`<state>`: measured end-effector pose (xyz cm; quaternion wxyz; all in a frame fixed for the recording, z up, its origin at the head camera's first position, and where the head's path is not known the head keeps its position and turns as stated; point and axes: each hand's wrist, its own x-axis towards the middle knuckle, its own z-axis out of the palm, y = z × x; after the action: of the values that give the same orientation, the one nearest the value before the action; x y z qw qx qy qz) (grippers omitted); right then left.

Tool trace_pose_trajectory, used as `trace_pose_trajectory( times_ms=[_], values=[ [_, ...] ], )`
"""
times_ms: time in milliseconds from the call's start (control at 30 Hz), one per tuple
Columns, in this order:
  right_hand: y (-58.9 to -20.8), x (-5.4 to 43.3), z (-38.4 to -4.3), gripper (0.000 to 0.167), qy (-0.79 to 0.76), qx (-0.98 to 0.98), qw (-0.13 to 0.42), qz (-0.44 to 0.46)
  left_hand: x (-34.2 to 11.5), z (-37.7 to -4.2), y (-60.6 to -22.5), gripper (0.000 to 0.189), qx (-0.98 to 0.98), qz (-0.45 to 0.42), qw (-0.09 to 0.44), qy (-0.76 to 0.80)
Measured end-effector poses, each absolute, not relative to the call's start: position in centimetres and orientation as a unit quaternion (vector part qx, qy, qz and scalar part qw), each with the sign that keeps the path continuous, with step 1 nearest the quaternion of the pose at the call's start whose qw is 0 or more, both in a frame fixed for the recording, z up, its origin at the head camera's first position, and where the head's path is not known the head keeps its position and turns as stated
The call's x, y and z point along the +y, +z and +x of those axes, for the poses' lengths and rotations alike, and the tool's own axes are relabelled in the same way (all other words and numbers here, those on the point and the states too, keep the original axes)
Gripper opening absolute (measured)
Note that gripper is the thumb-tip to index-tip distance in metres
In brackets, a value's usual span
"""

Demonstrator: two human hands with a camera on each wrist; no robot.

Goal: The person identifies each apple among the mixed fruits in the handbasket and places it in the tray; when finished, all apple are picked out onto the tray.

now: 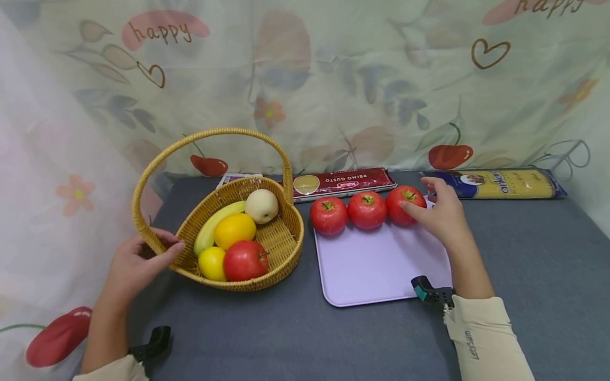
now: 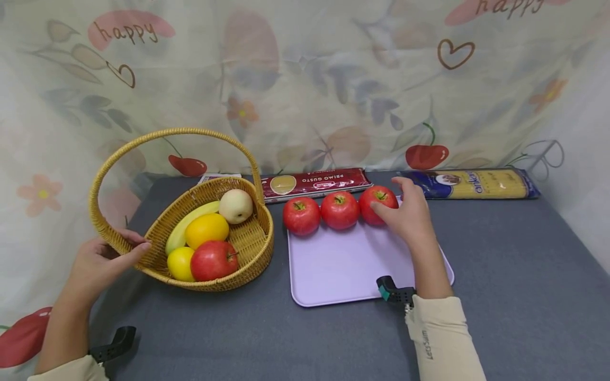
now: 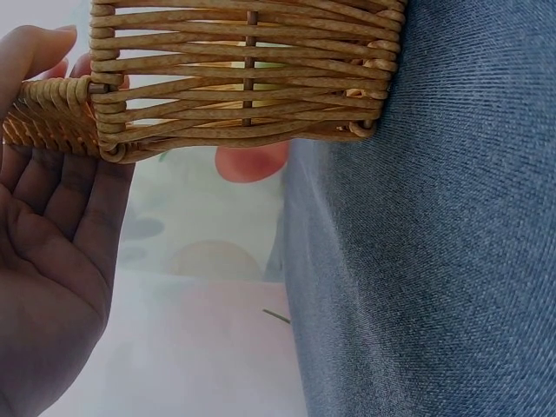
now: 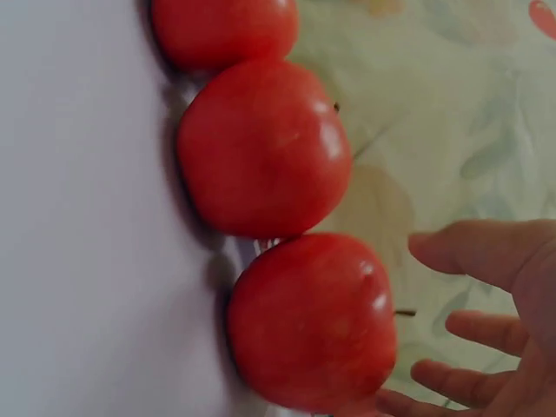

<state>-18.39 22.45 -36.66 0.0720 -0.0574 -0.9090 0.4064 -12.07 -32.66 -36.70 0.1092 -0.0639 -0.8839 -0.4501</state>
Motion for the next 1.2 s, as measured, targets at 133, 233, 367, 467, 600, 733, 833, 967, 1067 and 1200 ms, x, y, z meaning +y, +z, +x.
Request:
trace_pose_trajectory(
  times_ms=[133, 233, 367, 467, 600, 733, 833, 967, 1067, 1200],
  values=[
    [-35.4, 21.5, -17.9, 0.065, 0.417, -0.899, 0.118, -0.061, -32.6, -12.1, -36.6, 0.021, -0.882, -0.068, 0.111, -0.454],
    [-34.3, 20.3, -17.4, 0.059, 0.429, -0.892, 0.139, -0.035, -32.6, -12.1, -36.6, 0.020, -0.879, -0.073, 0.112, -0.458],
    [-33.5, 18.0, -16.8, 0.050, 0.441, -0.886, 0.137, 0.036, -32.6, -12.0, -36.5, 0.019, -0.878, -0.075, 0.114, -0.459],
    [-33.5, 15.4, -16.3, 0.044, 0.438, -0.884, 0.126, 0.104, -32.6, -11.9, -36.5, 0.019, -0.879, -0.072, 0.115, -0.456],
    [-34.3, 10.6, -15.2, 0.041, 0.419, -0.879, 0.103, 0.203, -32.6, -11.8, -36.6, 0.019, -0.881, -0.072, 0.121, -0.451],
    [-35.3, 6.1, -14.0, 0.040, 0.404, -0.865, 0.074, 0.289, -32.6, -12.0, -36.8, 0.019, -0.881, -0.074, 0.119, -0.452],
    [-35.5, 3.4, -13.5, 0.043, 0.381, -0.862, 0.040, 0.333, -32.5, -12.0, -36.9, 0.020, -0.881, -0.075, 0.113, -0.454],
    [-35.3, 0.7, -13.6, 0.054, 0.323, -0.874, -0.024, 0.361, -32.4, -12.0, -36.8, 0.020, -0.881, -0.075, 0.111, -0.454],
    [-35.0, -1.0, -14.4, 0.052, 0.270, -0.895, -0.075, 0.347, -32.3, -12.0, -36.7, 0.020, -0.881, -0.076, 0.112, -0.454],
    [-34.5, -2.6, -15.9, 0.050, 0.221, -0.909, -0.153, 0.318, -32.4, -12.0, -36.6, 0.019, -0.880, -0.077, 0.117, -0.454]
  ],
)
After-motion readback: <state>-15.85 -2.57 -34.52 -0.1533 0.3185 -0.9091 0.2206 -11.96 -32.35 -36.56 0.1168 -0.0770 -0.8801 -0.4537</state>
